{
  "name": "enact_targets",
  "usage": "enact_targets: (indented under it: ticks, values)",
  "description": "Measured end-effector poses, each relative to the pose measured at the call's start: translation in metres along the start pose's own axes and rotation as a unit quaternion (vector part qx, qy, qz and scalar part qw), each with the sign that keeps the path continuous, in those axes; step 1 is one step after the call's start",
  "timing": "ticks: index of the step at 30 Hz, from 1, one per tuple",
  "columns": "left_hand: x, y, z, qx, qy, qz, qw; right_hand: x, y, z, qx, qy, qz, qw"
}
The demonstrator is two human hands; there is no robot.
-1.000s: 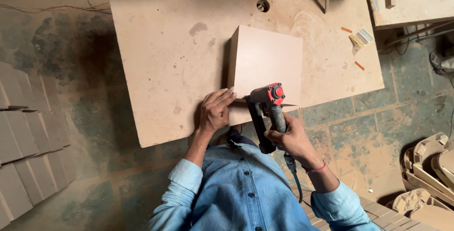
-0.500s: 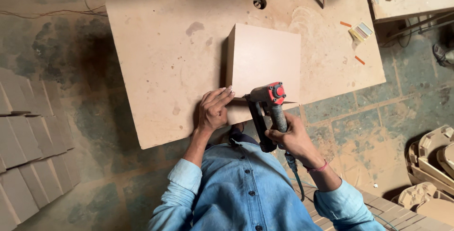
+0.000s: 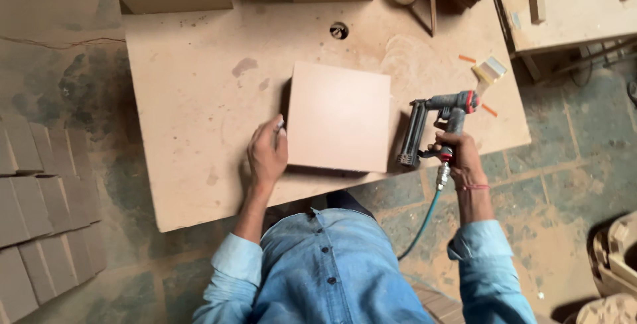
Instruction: The person assembles small cardboard boxes by applying glue to the edges of a box frame, placing a flat cardboard sheet on top, and securing it with a pneumatic nail gun. The person repeats this process for multiple boxes, stacking the finished units on the table.
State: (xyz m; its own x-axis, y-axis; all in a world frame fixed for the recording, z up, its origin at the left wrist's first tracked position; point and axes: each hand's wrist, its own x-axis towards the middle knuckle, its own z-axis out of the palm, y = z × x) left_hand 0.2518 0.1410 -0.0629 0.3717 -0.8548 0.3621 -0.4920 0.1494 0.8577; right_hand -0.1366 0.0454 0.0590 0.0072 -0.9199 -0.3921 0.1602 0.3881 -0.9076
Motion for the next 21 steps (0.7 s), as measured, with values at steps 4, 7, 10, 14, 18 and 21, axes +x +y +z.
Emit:
enact_targets:
  ticks: [4, 7, 10, 14, 18, 21]
  values:
    - [0.059, 0.019, 0.041, 0.063, -0.059, -0.088, 0.992, 0.062, -0.003, -0.044, 0.070, -0.008, 0.079, 0.994]
    - [0.096, 0.032, 0.066, 0.111, -0.076, -0.147, 0.980, 0.096, -0.012, -0.073, -0.148, 0.056, 0.034, 0.987]
    - [0.129, 0.038, 0.084, 0.154, -0.043, -0.144, 0.977, 0.109, -0.008, -0.057, -0.424, 0.131, -0.203, 0.873]
    - [0.160, 0.046, 0.097, 0.177, -0.082, -0.316, 0.929, 0.113, 0.015, 0.029, -0.135, -0.153, -0.033, 0.978]
    - [0.179, 0.062, 0.080, 0.120, 0.035, -0.252, 0.960, 0.110, -0.010, 0.076, -0.162, -0.200, -0.001, 0.966]
    - [0.165, 0.091, 0.041, -0.114, 0.159, -0.203, 0.959, 0.087, -0.038, 0.067, -0.140, -0.293, -0.204, 0.923]
